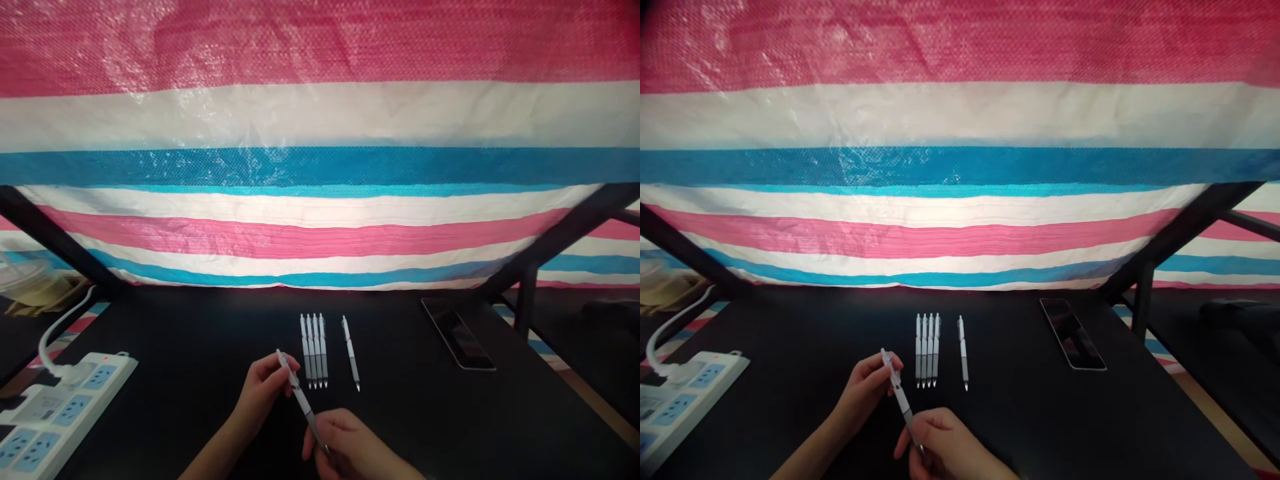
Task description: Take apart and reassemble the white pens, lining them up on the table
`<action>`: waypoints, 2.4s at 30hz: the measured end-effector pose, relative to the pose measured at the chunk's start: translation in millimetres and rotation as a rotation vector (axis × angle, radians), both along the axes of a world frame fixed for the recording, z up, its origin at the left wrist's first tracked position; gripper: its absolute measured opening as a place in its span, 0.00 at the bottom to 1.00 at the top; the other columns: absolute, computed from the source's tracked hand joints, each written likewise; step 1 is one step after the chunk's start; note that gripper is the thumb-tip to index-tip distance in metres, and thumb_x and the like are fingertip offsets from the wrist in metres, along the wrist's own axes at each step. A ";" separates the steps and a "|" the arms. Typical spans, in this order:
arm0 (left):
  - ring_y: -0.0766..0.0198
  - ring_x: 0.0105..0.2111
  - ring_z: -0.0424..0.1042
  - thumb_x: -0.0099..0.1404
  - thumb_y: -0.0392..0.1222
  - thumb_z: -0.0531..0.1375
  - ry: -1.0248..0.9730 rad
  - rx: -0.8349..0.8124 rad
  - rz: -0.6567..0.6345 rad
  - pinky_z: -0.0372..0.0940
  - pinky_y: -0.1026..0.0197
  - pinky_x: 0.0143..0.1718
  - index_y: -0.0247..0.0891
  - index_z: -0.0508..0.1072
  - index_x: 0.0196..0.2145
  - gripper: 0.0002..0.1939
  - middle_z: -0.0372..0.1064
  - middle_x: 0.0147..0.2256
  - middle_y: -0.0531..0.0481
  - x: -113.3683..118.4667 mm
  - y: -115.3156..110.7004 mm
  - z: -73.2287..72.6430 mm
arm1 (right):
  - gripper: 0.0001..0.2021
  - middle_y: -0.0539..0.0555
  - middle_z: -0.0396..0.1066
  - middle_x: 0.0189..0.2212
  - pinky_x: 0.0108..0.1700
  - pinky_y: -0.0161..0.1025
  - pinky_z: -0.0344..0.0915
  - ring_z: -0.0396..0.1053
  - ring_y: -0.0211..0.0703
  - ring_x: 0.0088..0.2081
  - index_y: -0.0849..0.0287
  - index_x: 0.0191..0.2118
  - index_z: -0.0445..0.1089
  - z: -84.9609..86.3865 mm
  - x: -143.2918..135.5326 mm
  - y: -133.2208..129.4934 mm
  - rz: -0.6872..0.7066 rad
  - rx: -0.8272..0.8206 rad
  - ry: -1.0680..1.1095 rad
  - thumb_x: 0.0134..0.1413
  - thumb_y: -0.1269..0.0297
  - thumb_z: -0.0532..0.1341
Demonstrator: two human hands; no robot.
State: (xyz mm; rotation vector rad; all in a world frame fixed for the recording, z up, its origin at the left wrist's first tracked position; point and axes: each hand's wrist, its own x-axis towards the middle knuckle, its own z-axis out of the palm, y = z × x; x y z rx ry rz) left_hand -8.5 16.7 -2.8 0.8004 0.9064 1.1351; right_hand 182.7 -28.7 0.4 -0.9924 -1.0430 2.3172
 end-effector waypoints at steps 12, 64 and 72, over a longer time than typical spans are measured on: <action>0.70 0.21 0.63 0.52 0.47 0.70 0.045 -0.035 0.061 0.58 0.65 0.24 0.31 0.81 0.31 0.15 0.73 0.25 0.46 1.4 4.5 -1.4 | 0.27 0.44 0.61 0.10 0.12 0.29 0.40 0.52 0.29 0.09 0.61 0.25 0.67 -12.4 -11.7 -1.3 -0.210 0.204 -0.293 0.47 0.36 0.60; 0.70 0.21 0.63 0.53 0.42 0.69 -0.111 -0.117 0.055 0.57 0.66 0.24 0.30 0.80 0.30 0.11 0.69 0.24 0.48 -1.7 5.0 1.8 | 0.25 0.51 0.73 0.28 0.15 0.25 0.48 0.70 0.33 0.19 0.59 0.35 0.62 2.3 1.0 7.0 -0.133 -0.049 -0.076 0.44 0.42 0.66; 0.71 0.20 0.63 0.54 0.43 0.69 -0.109 -0.109 0.054 0.57 0.66 0.24 0.31 0.79 0.31 0.11 0.69 0.24 0.48 -2.6 4.9 0.9 | 0.23 0.52 0.75 0.29 0.17 0.25 0.51 0.70 0.33 0.20 0.60 0.36 0.65 3.6 4.5 7.4 -0.098 0.010 -0.123 0.43 0.46 0.68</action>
